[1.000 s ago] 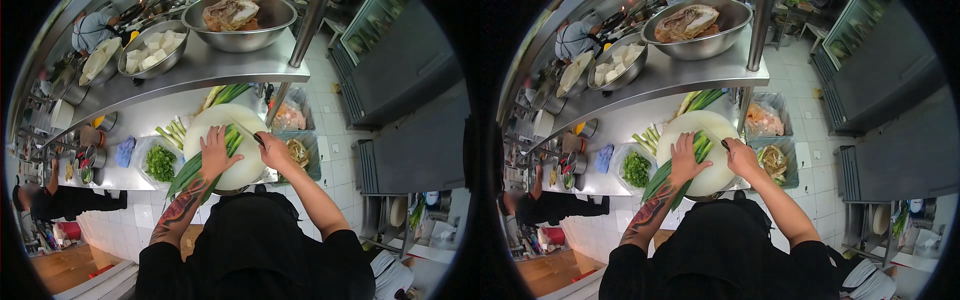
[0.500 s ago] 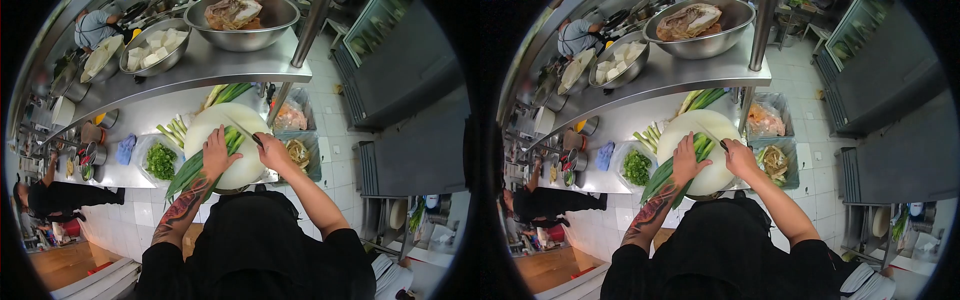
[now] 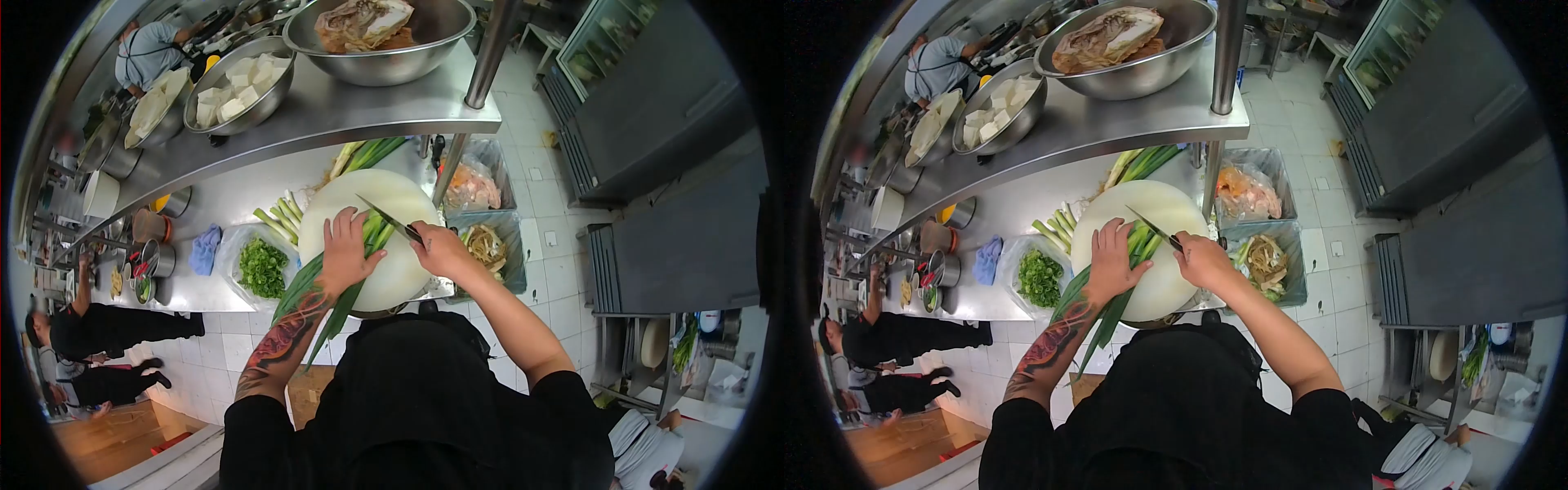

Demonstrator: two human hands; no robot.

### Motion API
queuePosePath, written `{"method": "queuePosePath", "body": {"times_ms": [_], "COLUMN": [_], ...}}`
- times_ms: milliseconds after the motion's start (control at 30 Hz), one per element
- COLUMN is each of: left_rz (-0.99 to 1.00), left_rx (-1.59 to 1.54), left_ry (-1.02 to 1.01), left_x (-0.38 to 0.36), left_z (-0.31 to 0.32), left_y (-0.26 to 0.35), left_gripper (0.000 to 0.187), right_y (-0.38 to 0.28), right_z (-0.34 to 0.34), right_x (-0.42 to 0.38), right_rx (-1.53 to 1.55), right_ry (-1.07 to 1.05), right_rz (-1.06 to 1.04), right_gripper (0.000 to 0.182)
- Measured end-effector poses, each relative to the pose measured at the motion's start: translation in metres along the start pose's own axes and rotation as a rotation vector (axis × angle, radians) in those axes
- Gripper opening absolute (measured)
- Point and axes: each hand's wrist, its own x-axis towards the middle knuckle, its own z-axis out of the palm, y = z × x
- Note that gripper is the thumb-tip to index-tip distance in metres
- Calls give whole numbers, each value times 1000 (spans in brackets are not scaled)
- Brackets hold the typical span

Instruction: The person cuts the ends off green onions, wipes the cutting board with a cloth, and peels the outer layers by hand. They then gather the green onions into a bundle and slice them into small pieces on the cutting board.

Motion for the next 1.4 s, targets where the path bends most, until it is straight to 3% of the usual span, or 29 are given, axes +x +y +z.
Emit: {"method": "queuePosePath", "body": {"times_ms": [133, 233, 433, 900, 1033, 1200, 1400], "left_rz": [238, 290, 221, 231, 221, 205, 193], "left_rx": [-212, -217, -207, -172, -184, -223, -230], "left_ry": [-27, -31, -48, -67, -69, -49, -56], "left_x": [7, 10, 3, -1, 0, -2, -1], "left_z": [-8, 6, 26, 20, 21, 24, 27], "left_y": [-14, -19, -23, -24, -24, -26, -27], "left_gripper": [66, 56, 44, 46, 48, 51, 53], "right_y": [-1, -8, -23, -27, -38, -65, -41], "right_z": [-2, -6, -10, -31, -36, -54, -11], "right_x": [1, 0, -5, -26, -32, -32, 22], "right_rx": [-14, -42, -99, -297, -372, -470, -439], "right_ry": [-19, -64, -99, 1, -20, -125, -76], "right_rz": [20, 35, 83, -43, -113, -36, -76], "right_gripper": [25, 25, 24, 24, 23, 24, 29]}}
